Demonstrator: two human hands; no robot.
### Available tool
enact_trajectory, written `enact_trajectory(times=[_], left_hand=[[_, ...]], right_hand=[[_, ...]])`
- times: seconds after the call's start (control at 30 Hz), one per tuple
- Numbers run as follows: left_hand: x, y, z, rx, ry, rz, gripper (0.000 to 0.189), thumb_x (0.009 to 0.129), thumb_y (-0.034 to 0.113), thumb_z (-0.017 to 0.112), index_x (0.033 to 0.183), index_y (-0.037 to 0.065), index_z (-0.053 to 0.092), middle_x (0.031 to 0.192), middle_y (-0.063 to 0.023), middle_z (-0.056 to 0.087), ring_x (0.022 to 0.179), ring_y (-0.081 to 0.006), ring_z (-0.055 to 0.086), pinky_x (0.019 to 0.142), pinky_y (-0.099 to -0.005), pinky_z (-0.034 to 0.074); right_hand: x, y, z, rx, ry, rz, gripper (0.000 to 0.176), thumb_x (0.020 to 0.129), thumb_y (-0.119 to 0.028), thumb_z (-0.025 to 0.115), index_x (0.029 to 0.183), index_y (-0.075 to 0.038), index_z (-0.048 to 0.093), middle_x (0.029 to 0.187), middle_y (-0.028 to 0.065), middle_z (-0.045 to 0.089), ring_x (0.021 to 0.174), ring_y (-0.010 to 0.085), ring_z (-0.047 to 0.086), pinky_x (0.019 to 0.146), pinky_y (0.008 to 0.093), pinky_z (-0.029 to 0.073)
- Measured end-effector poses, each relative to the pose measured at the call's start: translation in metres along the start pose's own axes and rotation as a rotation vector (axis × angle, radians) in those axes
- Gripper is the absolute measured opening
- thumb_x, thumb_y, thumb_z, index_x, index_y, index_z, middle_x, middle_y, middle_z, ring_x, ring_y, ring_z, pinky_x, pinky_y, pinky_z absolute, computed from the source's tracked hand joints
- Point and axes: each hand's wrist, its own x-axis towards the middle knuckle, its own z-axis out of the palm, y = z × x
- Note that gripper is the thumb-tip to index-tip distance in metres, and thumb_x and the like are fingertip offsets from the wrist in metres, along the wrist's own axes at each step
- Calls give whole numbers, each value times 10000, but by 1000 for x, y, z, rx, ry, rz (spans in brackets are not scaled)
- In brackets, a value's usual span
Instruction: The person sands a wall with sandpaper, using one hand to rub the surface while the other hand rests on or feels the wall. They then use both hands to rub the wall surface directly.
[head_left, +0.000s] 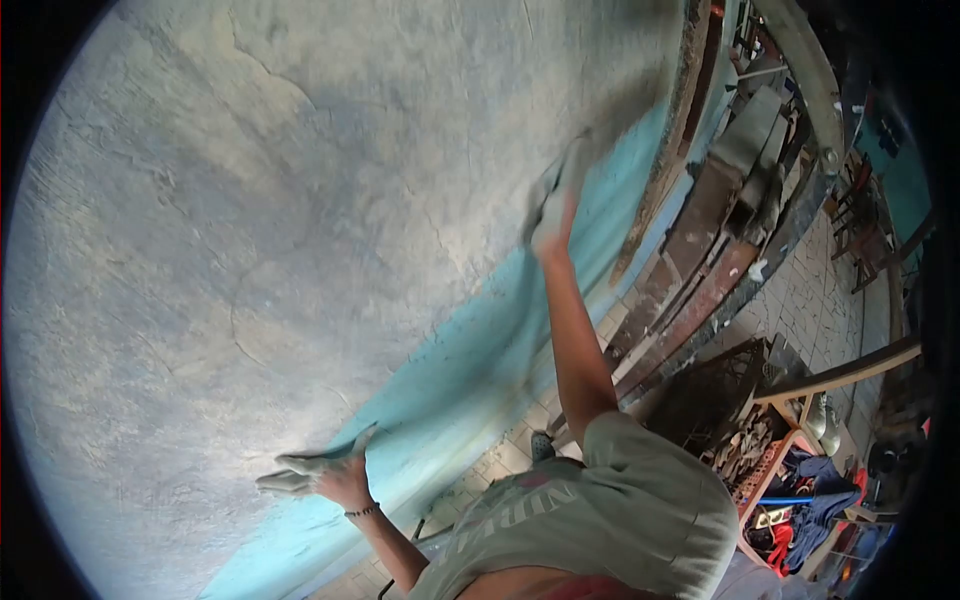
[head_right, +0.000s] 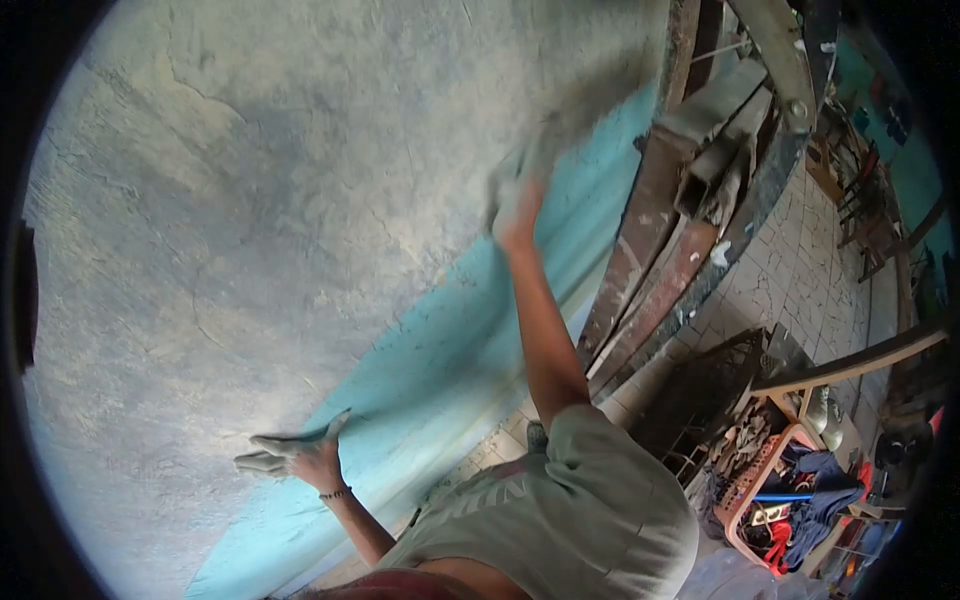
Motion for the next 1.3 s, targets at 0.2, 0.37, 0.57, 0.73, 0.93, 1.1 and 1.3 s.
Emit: enact_trajectory(times=[0.2, 0.37, 0.57, 0.73, 0.93, 1.1, 1.3], left_hand=[[0, -2, 3, -18, -25, -11, 1684, 476, 1010, 649, 1638, 19, -60, 1584, -468, -155, 1500, -616, -110, 1130, -785, 63], [-2, -3, -7, 17, -26, 9, 1677, 473, 1009, 644, 1633, 9, -39, 1582, -477, -130, 1498, -623, -85, 1136, -779, 70], [2, 2, 1, -17, 1, -20, 1659, 479, 1015, 624, 1639, 45, -59, 1578, -481, -125, 1496, -623, -90, 1141, -777, 60], [2, 4, 1, -39, -18, -31, 1676, 465, 1001, 659, 1643, 61, -73, 1584, -462, -159, 1498, -617, -109, 1136, -784, 52], [5, 1, 2, -18, 4, -8, 1641, 486, 1027, 618, 1654, 113, -84, 1599, -441, -166, 1500, -619, -109, 1111, -812, 74], [-1, -3, 2, -25, -37, -38, 1636, 492, 1031, 607, 1652, 109, -86, 1582, -464, -166, 1494, -629, -112, 1091, -831, 86], [1, -1, 3, -24, -6, -34, 1656, 469, 1019, 631, 1649, 84, -59, 1584, -466, -154, 1493, -630, -90, 1132, -791, 68]], right_hand=[[-2, 74, 22, 597, 29, 301, 626, 1023, -321, 470, 1478, 106, 414, 1545, 241, 415, 1410, 312, 433, 1179, 436, 322], [2, 76, 18, 232, -10, 68, 505, 1066, -354, 443, 1300, 89, 504, 1296, 144, 522, 1196, 237, 517, 1071, 368, 411], [-1, -16, 8, 121, 65, -117, 591, 1067, -422, 449, 1336, 104, 484, 1325, 150, 519, 1230, 249, 504, 1097, 375, 384], [6, -38, 8, 7, 50, -415, 691, 1055, -411, 441, 1486, 125, 379, 1540, 217, 411, 1426, 334, 393, 1207, 421, 252], [-12, 56, 21, 331, 135, 102, 678, 1021, -351, 486, 1520, 96, 376, 1582, 259, 378, 1468, 363, 364, 1211, 444, 264], [4, 14, 24, 808, 359, 436, 678, 1039, -357, 444, 1567, 57, 348, 1636, 208, 344, 1496, 304, 347, 1230, 410, 261], [-3, -18, 15, 158, 155, -201, 687, 1023, -285, 454, 1568, 100, 293, 1643, 269, 305, 1486, 400, 364, 1243, 449, 229]])
